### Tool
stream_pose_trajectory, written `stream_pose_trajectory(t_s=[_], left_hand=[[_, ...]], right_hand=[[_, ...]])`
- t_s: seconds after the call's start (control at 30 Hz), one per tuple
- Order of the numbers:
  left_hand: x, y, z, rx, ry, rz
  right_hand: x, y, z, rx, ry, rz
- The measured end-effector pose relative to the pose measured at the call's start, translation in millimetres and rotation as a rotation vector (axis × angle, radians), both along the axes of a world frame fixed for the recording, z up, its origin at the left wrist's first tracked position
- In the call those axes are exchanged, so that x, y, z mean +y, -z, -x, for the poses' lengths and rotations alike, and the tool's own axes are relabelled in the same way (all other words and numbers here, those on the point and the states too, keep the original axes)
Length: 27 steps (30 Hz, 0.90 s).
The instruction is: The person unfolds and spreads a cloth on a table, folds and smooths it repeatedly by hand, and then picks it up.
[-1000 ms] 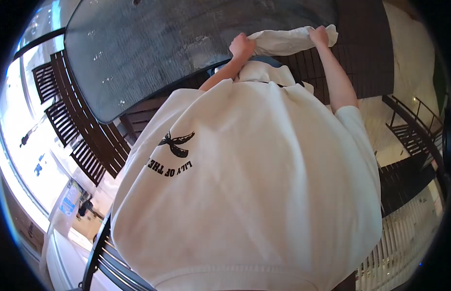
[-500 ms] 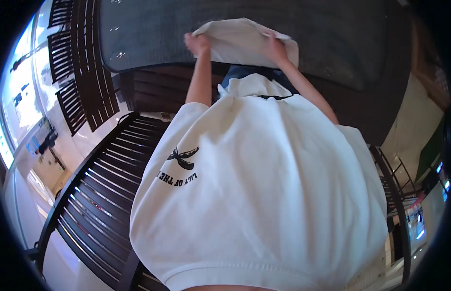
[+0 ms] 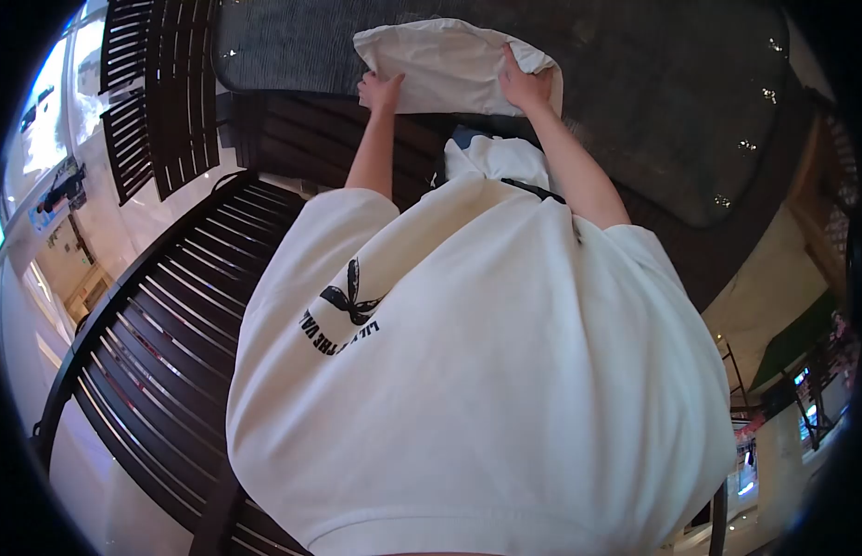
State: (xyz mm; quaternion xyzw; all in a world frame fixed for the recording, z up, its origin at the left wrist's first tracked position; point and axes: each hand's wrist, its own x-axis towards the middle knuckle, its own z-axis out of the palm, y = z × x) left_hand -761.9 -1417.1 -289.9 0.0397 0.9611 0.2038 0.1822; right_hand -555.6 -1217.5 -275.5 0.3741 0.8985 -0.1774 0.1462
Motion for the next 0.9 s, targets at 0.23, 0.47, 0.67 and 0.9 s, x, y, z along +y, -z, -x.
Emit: stream_pose_trajectory(t_s=[0.23, 0.47, 0.67, 0.9], left_hand=[[114.5, -33.5, -90.8, -0.063, 0.110, 0.049], [206.6, -28.2, -173.0, -0.064, 0.145, 0.088], [272.7, -15.1, -298.3, -0.011, 0.485, 0.015], [266.1, -12.9, -397.7, 0.013, 0.917, -0.204]], right_hand=[[37.4, -14.6, -50.3, 0.017, 0.149, 0.107], [86.9, -25.6, -152.5, 0.043, 0.319, 0.093], [110.0, -22.5, -249.1, 0.125, 0.578, -0.133], [100.8, -41.4, -295.8, -0.057, 0.804, 0.021]])
